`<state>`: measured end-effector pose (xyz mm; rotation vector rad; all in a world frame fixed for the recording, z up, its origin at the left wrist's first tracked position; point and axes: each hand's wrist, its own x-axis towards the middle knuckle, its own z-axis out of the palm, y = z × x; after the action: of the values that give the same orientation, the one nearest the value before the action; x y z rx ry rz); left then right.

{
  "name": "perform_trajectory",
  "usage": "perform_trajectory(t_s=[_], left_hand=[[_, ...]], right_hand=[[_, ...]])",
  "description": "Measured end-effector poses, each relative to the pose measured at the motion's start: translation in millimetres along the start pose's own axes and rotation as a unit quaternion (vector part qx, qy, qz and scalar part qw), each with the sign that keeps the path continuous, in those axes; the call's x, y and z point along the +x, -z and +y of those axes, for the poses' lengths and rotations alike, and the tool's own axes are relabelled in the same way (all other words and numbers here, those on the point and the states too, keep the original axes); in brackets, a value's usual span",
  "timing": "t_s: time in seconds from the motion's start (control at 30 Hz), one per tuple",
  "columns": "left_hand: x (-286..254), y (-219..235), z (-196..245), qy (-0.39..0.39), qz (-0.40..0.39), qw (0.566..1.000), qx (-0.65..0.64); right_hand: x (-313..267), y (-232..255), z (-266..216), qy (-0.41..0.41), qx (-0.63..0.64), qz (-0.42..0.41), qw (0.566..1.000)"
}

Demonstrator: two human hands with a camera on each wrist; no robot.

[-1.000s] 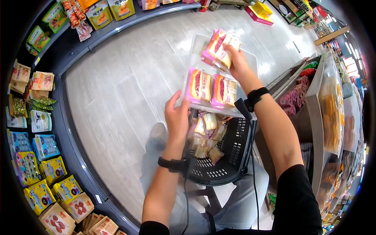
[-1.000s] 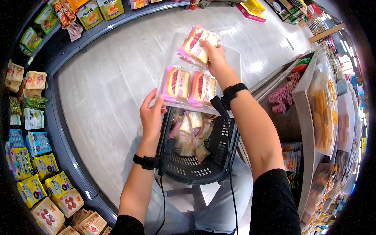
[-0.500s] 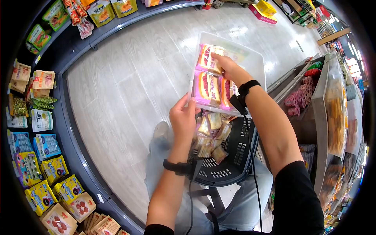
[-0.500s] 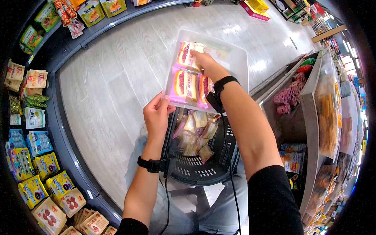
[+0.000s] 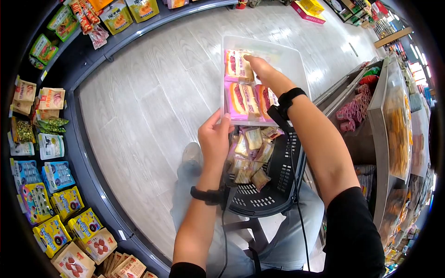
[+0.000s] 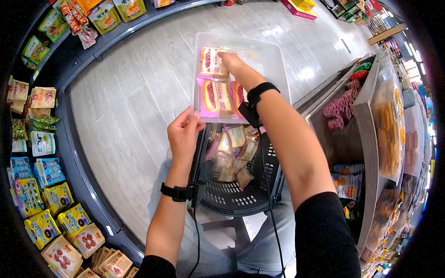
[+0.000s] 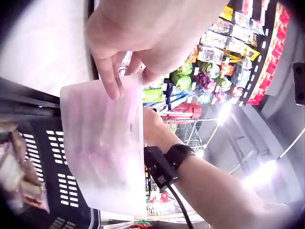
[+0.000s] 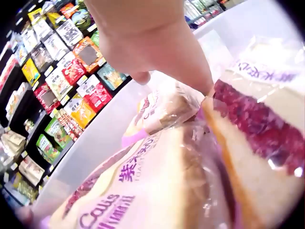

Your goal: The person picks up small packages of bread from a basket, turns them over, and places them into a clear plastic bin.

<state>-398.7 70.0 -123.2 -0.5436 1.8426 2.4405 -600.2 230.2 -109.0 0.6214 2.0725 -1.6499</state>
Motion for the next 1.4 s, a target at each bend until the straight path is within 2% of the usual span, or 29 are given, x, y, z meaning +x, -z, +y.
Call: perform_trajectory(t_s=[0.07,0.1,0.13,0.23,0.3,0.33,0.4,0.5,0.57,0.67,0.7,0.77,0.8,0.9,0.93,1.03,1.07,1.1,1.13,1.2,1.23,1.27,1.33,1.4], left_hand=[[0,-1,-2,-0.013,-0.002,1.0,-0.014],[1,-2,-2,-0.009,-0.004,1.0,-0.014],[1,-2,-2,-0.007,-0.002,1.0,-0.017],[1,-2,-4,0.004,0.006,1.0,-0.028],[-2,-2,-2,0.008,0.008,0.999,-0.039],[-3,-2,-1,0.019,0.009,0.999,-0.039],[-4,-2,1,0.004,0.007,1.0,-0.023],[-7,-4,4,0.009,0.013,0.999,-0.035],[-6,-4,5,0.012,0.009,0.999,-0.052],[0,-3,-4,0.0,0.009,0.998,-0.07],[1,-3,-5,-0.003,0.008,0.998,-0.064],[0,-4,-5,-0.004,0.006,0.998,-0.064],[0,-4,-4,-0.007,0.008,0.998,-0.066],[-1,-4,-3,0.002,0.006,0.998,-0.062],[-1,-4,-2,0.003,0.004,0.998,-0.064],[-1,-1,-3,0.006,0.015,0.998,-0.059],[-1,1,-4,0.006,0.028,0.997,-0.068],[-3,2,-4,0.009,0.03,0.997,-0.064],[-6,3,-3,0.015,0.045,0.996,-0.07],[-8,5,-5,0.026,0.06,0.995,-0.071],[-8,8,-8,0.041,0.062,0.994,-0.083],[-10,10,-10,0.058,0.065,0.992,-0.093],[-11,9,-13,0.07,0.075,0.992,-0.079],[-14,10,-16,0.103,0.037,0.991,0.072]], right_hand=[[-8,7,7,0.05,-0.133,0.083,0.986],[-16,15,8,0.08,-0.141,0.025,0.986],[-25,20,9,0.075,-0.142,0.027,0.987],[-88,33,11,0.167,-0.178,-0.005,0.97],[-122,46,22,0.238,-0.116,-0.027,0.964],[-142,53,28,0.247,-0.029,-0.07,0.966],[-185,69,38,0.198,0.082,-0.204,0.955],[-227,83,69,0.101,0.069,-0.35,0.929],[-230,89,105,0.023,-0.014,-0.326,0.945],[-216,87,172,-0.065,-0.057,-0.231,0.969],[-212,86,185,-0.066,-0.054,-0.23,0.97],[-205,85,210,-0.14,-0.017,-0.153,0.978],[-200,84,220,-0.141,-0.015,-0.152,0.978],[-177,85,256,-0.204,-0.015,-0.077,0.976],[-168,85,270,-0.206,-0.014,-0.077,0.976],[-126,85,325,-0.181,-0.059,0.032,0.981],[-103,88,349,-0.184,-0.059,0.029,0.981],[-79,89,371,-0.112,-0.208,0.11,0.965],[-64,91,386,-0.039,-0.35,0.188,0.917],[-60,82,364,-0.05,-0.364,0.225,0.903],[-51,87,369,-0.054,-0.375,0.175,0.909],[-51,82,374,-0.062,-0.373,0.17,0.91],[-47,74,376,-0.118,-0.425,0.152,0.884],[-39,70,393,-0.096,-0.408,0.161,0.894]])
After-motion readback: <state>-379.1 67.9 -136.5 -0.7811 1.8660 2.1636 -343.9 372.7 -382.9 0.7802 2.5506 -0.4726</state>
